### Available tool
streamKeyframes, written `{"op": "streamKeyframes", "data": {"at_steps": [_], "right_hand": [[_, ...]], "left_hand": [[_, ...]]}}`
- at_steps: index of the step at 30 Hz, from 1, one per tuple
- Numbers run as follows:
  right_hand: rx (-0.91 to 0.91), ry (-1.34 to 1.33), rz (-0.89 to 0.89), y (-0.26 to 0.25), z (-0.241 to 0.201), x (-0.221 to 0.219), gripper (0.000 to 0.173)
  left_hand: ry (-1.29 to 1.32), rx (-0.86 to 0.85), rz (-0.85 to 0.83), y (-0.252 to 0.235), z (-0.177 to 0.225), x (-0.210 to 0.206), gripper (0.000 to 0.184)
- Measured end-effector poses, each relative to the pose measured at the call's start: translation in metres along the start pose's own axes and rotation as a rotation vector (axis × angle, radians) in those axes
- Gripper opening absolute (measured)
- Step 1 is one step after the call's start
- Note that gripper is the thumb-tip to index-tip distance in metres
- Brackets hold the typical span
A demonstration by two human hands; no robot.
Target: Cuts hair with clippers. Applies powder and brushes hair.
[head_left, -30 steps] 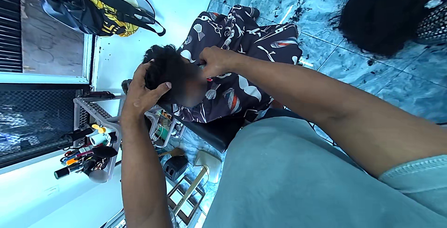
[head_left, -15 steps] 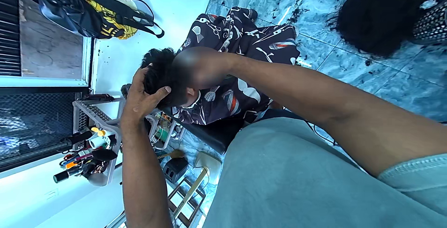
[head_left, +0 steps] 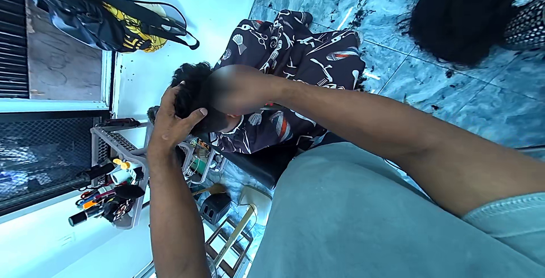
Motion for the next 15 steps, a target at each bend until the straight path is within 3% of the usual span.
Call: {"op": "streamKeyframes", "data": {"at_steps": [5, 10, 15], "right_hand": [[-0.041, 0.107, 0.007, 0.009, -0.005, -0.004, 0.034], [0.052, -0.119, -0.006, -0.001, -0.002, -0.006, 0.032], [-0.02, 0.223, -0.082, -0.012, 0.04, 0.017, 0.028]], "left_hand": [[-0.01, 0.007, -0.005, -0.001, -0.001, 0.002, 0.084], [0.004, -0.006, 0.004, 0.002, -0.005, 0.001, 0.082], [0.013, -0.007, 0.025, 0.009, -0.004, 0.0, 0.081]]}}
Point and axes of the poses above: each hand's wrist, its own y-axis away from the middle knuckle, its own x-axis out of the back of the hand, z = x × y, the point moved 1 cm from there along -y, towards the middle knuckle, and after that the axes turned 7 degrees about x, right-handed, at the moved point
